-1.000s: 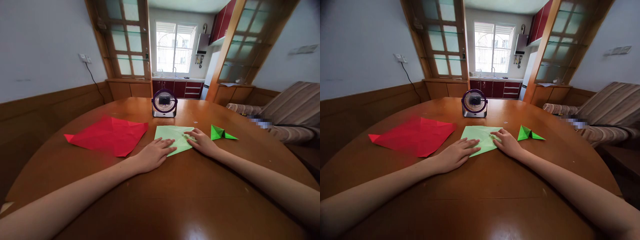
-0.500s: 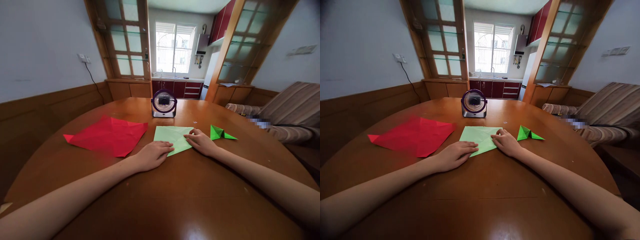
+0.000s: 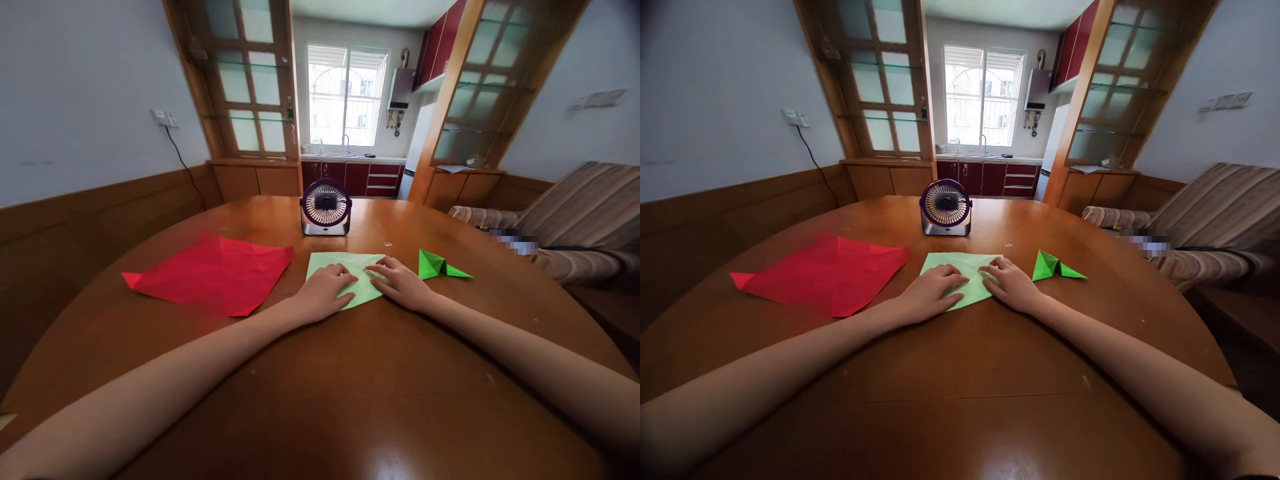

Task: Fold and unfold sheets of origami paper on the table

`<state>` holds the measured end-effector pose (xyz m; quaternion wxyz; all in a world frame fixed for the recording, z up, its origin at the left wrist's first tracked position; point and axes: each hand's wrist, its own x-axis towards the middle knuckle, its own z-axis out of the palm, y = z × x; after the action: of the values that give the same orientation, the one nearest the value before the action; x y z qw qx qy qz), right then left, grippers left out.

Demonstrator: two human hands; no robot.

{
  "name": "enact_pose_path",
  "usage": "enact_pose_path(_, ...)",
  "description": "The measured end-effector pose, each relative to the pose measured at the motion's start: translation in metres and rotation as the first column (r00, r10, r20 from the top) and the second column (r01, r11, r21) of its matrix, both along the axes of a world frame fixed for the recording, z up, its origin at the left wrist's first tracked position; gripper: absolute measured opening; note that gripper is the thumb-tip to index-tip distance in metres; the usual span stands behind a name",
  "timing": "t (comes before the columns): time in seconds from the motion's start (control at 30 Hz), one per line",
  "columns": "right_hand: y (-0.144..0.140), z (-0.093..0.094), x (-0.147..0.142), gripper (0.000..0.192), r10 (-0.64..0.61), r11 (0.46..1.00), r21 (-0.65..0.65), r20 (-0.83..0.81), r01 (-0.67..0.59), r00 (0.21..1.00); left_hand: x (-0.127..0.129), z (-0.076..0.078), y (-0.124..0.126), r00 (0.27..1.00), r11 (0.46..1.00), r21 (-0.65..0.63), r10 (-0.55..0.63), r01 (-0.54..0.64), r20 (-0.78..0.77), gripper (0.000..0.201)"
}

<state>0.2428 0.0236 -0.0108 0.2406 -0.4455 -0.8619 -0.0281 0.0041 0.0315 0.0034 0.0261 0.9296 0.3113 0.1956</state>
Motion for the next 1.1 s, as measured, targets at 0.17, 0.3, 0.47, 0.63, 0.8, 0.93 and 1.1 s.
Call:
enact_pose_path(0.17,-0.004,0.004,-0.001,0.03,0.116,0.989,0.085,0.028,-0.118,0.993,-0.001,-0.005,-0.005,0.999,0.997,0.066,-0.028,0.029,-0.017,0.025)
enact_pose_path(0.3,-0.006,0.005,0.0,0.028,0.199,0.973,0.112,0.043,-0.203,0.979,0.0,-0.006,-0.007,0.999,0.995,0.101,-0.023,0.026,-0.023,0.025)
enact_pose_path(0.47,-0.005,0.005,-0.001,0.028,0.219,0.971,0.084,0.073,-0.225,0.973,0.0,-0.008,-0.007,0.999,0.99,0.136,-0.039,0.043,-0.029,0.025)
enact_pose_path(0.63,-0.005,0.006,-0.001,0.03,0.211,0.974,0.062,0.081,-0.216,0.974,-0.001,-0.007,-0.008,0.997,0.983,0.172,-0.058,0.068,-0.057,0.025)
enact_pose_path(0.8,-0.006,0.007,0.0,0.029,0.291,0.952,0.056,0.119,-0.3,0.949,0.001,-0.005,-0.011,0.99,0.977,0.207,-0.027,0.054,-0.135,0.024)
enact_pose_path(0.93,-0.006,0.007,-0.001,0.029,0.324,0.945,0.009,0.114,-0.327,0.939,0.002,-0.003,-0.013,0.988,0.979,0.202,-0.004,0.035,-0.153,0.024)
enact_pose_path(1.1,-0.005,0.006,-0.003,0.027,0.284,0.959,-0.023,0.119,-0.283,0.952,0.001,-0.002,-0.013,0.992,0.984,0.179,0.003,0.02,-0.126,0.023)
